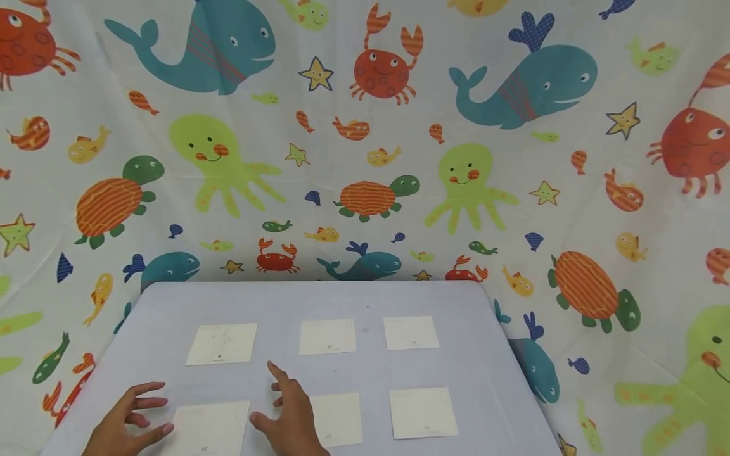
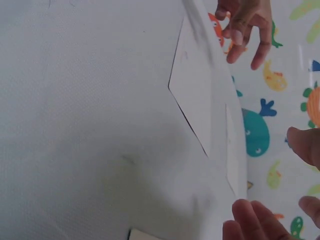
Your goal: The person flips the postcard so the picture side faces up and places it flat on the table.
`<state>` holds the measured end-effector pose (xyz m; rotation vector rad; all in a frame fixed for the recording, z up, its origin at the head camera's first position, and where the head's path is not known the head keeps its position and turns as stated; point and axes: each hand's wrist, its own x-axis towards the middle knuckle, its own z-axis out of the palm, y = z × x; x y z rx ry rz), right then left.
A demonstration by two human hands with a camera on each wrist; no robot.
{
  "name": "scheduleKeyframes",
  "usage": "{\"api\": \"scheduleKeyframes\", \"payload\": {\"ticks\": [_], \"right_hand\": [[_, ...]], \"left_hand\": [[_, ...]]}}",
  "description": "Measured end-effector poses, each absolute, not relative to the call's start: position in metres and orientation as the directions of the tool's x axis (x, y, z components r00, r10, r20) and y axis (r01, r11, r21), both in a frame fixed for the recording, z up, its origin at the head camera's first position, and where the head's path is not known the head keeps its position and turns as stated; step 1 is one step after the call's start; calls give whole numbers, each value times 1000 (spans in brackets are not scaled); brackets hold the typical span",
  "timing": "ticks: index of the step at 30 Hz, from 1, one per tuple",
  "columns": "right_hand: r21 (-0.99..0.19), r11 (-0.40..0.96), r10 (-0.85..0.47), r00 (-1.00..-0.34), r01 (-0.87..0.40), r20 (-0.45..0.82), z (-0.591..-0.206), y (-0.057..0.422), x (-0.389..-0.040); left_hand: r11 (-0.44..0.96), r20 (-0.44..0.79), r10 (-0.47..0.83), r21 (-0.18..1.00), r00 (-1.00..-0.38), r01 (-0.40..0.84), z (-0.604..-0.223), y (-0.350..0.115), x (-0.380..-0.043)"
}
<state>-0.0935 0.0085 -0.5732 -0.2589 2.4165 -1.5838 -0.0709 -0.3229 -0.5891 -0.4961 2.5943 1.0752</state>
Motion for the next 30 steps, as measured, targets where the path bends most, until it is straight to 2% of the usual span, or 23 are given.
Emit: {"api": "scheduleKeyframes", "payload": {"ticks": [13,21,30], "right_hand": [[-923,379,-295,-936,70,-193,-591,-11,-89],[-900,433,-316,-928,46,-200,-597,-17,-85],[-893,437,-334,-902,107,-272,-597,-21,-83]], "left_hand": [[653,-448,-152,623,-881,-430,-611,-332,-62],[657,-452,-178,607,-874,-448,-615,-329,-63],[691,-442,-183,578,-878,-434,-618,-321,-66]]}}
